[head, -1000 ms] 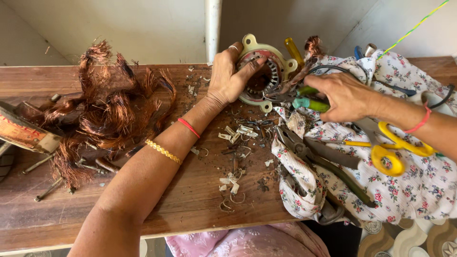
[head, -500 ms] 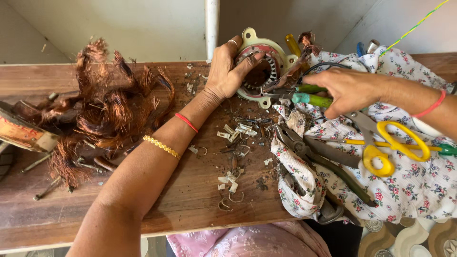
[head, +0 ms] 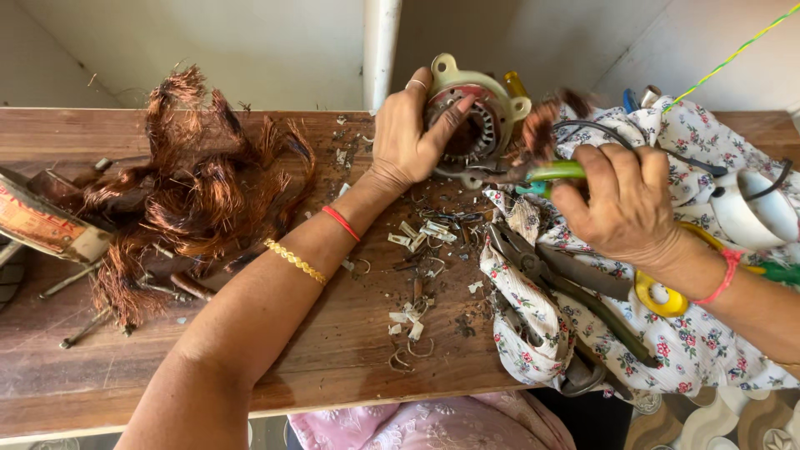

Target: The person uses pliers to pull and cut copper windings from a motor stator. The removed copper is placed on the table, and the stator is rotated to access different sections of the winding.

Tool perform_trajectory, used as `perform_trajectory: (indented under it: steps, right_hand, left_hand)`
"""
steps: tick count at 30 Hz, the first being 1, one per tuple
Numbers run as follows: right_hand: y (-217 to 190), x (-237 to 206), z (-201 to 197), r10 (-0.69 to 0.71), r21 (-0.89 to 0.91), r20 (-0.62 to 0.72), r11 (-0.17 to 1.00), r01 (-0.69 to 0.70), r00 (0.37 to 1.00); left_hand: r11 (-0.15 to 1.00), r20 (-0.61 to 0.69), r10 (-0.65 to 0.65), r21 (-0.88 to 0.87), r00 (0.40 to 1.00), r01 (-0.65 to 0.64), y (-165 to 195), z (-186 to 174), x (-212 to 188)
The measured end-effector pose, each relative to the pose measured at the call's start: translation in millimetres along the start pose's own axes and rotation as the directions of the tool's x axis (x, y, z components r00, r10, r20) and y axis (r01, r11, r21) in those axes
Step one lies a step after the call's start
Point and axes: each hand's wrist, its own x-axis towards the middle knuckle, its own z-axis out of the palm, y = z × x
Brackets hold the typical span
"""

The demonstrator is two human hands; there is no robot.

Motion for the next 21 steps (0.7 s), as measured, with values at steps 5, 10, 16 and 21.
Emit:
perform_trajectory:
  steps: [5, 10, 16, 21]
  right_hand:
    - [-9.0, -23.0, 27.0, 0.104, 0.039, 0.058, 0.994, -0.107, 0.993]
    - [-11.8, -31.2, 32.3, 0.166, 0.114, 0.123, 0.977, -0.18, 0.978]
    - [-13.7, -29.7, 31.0, 0.233, 0.186, 0.115, 0.95, -0.251, 0.966]
    - [-14.6, -29.4, 34.1, 0.244, 0.172, 0.066, 0.952, -0.252, 0.967]
  left_hand:
    - [0.979, -0.029, 0.204, -0.013, 0.979, -0.205, 6.8, -6.7, -3.5]
    - [0.96, -0.015, 0.278, -0.012, 0.96, -0.278, 12.8, -8.5, -11.0]
    - [0.942, -0.061, 0.328, 0.092, 0.943, -0.322, 19.3, -2.5, -14.9]
    - [0.955, -0.081, 0.27, 0.146, 0.959, -0.256, 22.4, 0.2, -15.2]
